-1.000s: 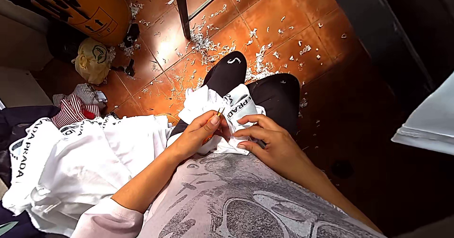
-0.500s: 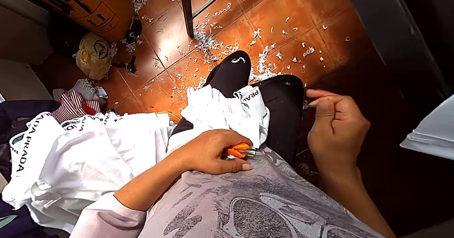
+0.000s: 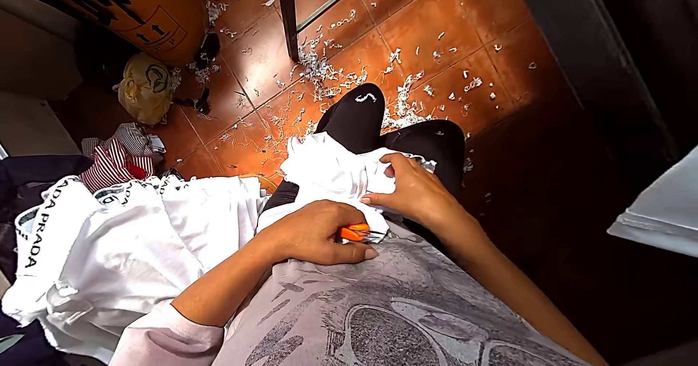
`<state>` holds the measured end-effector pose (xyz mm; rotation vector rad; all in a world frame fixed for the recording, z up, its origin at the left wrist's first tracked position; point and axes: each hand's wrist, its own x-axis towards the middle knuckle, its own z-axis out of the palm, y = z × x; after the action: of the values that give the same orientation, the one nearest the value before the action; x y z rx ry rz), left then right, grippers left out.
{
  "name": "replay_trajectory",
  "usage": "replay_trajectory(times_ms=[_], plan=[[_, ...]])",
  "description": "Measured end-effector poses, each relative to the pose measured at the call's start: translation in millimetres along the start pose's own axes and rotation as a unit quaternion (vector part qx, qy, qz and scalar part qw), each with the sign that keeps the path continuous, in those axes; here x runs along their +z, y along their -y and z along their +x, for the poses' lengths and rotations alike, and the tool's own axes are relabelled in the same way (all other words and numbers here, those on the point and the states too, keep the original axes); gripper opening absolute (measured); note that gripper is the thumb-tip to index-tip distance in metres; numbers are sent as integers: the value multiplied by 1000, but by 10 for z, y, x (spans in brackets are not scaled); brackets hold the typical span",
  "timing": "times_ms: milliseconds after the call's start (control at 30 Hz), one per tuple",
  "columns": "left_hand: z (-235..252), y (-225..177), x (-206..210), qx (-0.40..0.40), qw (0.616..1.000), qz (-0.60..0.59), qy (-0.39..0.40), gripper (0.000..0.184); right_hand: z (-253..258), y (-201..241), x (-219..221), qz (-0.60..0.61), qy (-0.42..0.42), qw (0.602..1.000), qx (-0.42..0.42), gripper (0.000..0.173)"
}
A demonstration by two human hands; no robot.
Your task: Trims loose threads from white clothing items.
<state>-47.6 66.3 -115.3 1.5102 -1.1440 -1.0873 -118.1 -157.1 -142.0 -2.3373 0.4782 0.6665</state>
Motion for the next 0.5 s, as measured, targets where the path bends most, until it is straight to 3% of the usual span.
replay_trajectory(times_ms=[133,167,267,333,400,500], plan=[[130,70,4,5,979,80,-186,14,-260,-208,210,178,-138,974,-7,32],[199,89,0,2,974,95,-208,20,-289,-256,259,215,-157,964,20,30],[383,165,-25,-63,972,192,-120,48,-289,-376,309,185,-138,969,88,41],[453,224,19,-122,966,228,-20,39,-252,-386,323,92,-120,984,90,61],[466,270,66,-138,959,245,32,29,-231,-373,327,31,-116,989,84,69],[384,304,64,-113,965,236,15,23,-244,-394,313,53,-155,986,41,53]])
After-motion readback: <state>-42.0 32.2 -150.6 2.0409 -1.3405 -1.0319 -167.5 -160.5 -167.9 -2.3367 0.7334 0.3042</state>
